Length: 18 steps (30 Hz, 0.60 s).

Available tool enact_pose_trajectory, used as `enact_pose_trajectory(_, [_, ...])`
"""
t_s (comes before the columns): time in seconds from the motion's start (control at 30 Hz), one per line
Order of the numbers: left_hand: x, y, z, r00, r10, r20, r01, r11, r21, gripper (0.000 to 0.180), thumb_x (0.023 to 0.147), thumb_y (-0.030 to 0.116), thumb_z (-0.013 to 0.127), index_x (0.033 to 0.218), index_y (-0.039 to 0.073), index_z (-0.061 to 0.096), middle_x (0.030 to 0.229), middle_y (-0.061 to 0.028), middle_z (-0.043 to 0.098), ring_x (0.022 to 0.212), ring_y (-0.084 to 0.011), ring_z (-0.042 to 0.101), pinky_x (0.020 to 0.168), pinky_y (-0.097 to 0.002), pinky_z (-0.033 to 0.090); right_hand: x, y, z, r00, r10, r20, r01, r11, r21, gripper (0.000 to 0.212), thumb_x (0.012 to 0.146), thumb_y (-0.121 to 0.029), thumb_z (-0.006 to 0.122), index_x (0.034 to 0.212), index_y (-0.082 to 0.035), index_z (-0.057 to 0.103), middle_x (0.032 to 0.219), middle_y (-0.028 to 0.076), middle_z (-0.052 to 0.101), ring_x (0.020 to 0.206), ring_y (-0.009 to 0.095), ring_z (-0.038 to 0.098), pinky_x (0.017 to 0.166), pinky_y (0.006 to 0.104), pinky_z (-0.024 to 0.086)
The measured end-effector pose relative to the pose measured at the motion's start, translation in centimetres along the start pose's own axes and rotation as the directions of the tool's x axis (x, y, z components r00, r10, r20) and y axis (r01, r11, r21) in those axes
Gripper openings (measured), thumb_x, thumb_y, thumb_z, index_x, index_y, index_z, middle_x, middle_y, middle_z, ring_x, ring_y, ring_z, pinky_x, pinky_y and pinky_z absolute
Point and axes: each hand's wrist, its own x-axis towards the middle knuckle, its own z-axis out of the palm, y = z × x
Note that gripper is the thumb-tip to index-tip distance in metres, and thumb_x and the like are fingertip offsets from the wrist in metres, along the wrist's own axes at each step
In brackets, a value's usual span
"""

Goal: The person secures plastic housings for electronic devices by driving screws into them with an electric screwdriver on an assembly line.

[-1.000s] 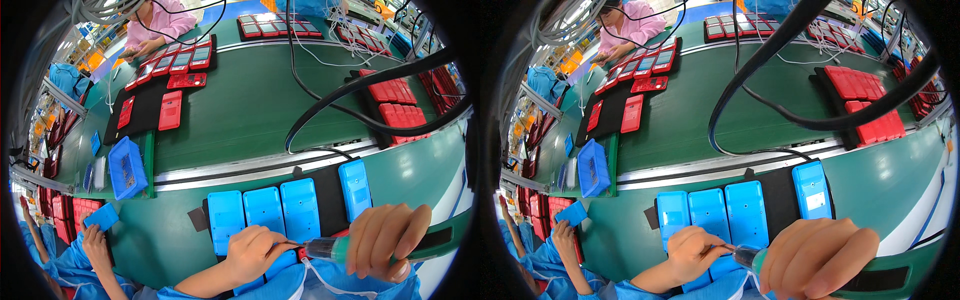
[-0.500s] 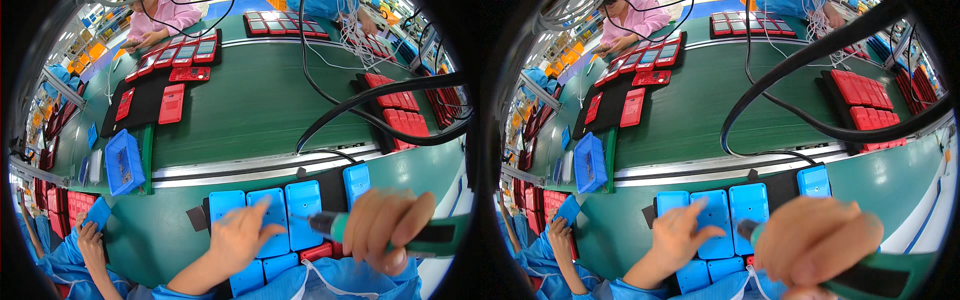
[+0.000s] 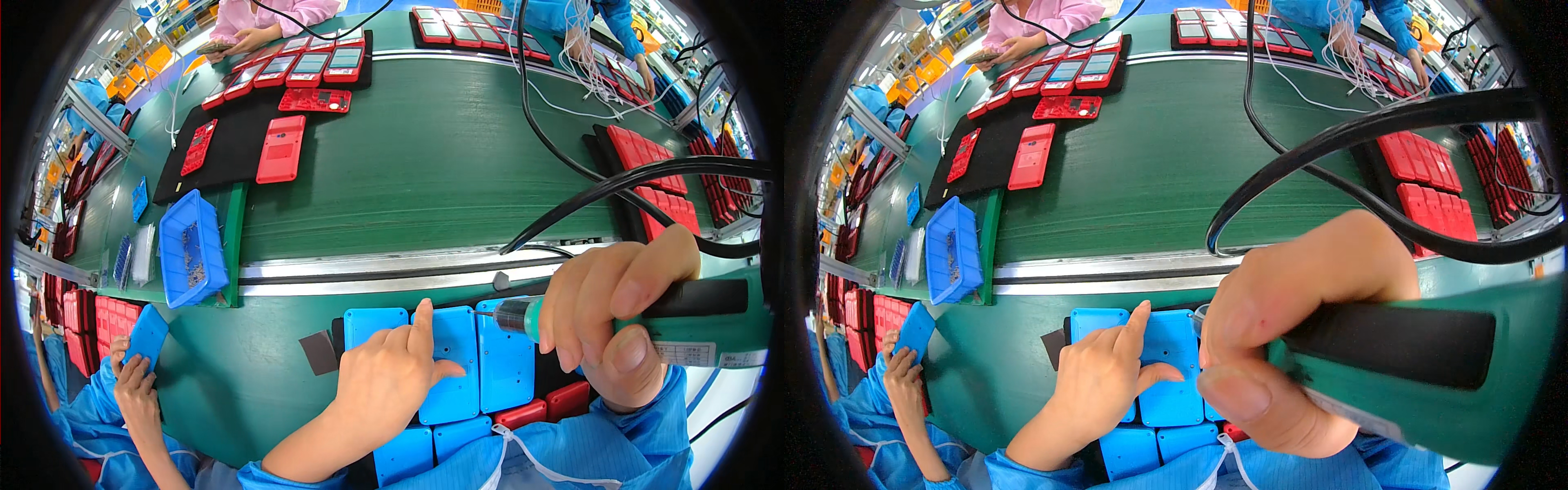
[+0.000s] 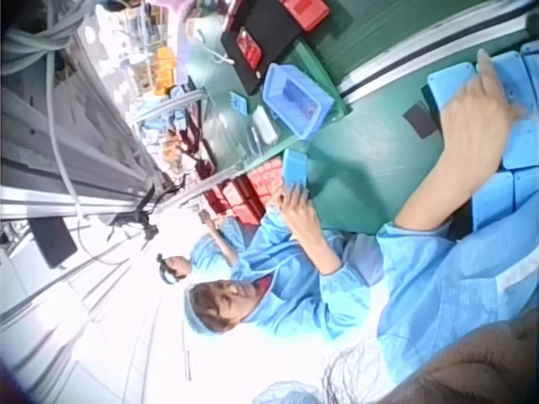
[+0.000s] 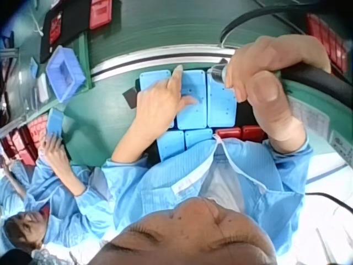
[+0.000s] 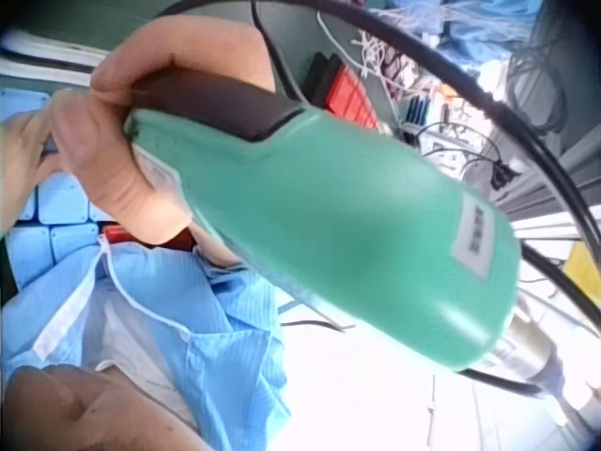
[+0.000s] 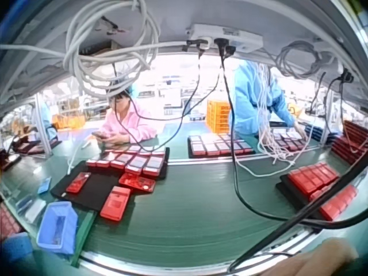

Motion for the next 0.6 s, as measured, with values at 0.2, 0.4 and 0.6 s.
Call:
enact_pose_trajectory(0.2, [0.1, -0.2, -0.1, 1.0, -0.004, 0.024, 0.004, 1.0, 0.012, 0.073, 0.062, 0.045, 0.068, 0.114, -0.003, 0.048, 0.059, -0.0075, 0.053, 0.054, -0.0231, 0.055, 0.043, -0.0326, 0.042, 0.4, 0.3, 0.1, 0.998, 0.057, -0.02, -0.057, 0.998, -0.009, 0.035, 0.077, -0.025, 0.067, 0.086, -0.009, 0.037, 0.052, 0.002, 0.048, 0.041, 0.014, 0.049, 0.04, 0.0288, 0.045])
enact_pose_trajectory(0.4, [0.2, -0.2, -0.3, 0.997, 0.077, -0.022, -0.076, 0.996, 0.052, 0.068, 0.061, 0.039, 0.07, 0.107, -0.008, 0.052, 0.056, -0.0049, 0.049, 0.048, -0.0162, 0.051, 0.038, -0.0271, 0.04, 1.3, 0.8, -1.3, 0.98, 0.044, 0.195, -0.011, 0.986, -0.168, 0.036, 0.077, -0.025, 0.068, 0.087, -0.009, 0.038, 0.052, 0.001, 0.047, 0.041, 0.013, 0.049, 0.041, 0.0293, 0.045])
enact_pose_trajectory(0.6, [0.2, -0.3, -0.6, 0.997, 0.078, 0.004, -0.078, 0.995, 0.056, 0.074, 0.06, 0.04, 0.069, 0.111, -0.009, 0.049, 0.06, -0.0051, 0.05, 0.051, -0.016, 0.052, 0.04, -0.0265, 0.042, 1.7, 0.7, -0.7, 0.98, 0.067, 0.187, -0.016, 0.965, -0.261, 0.036, 0.077, -0.027, 0.068, 0.088, -0.009, 0.038, 0.051, 0.001, 0.046, 0.04, 0.013, 0.049, 0.041, 0.0293, 0.045])
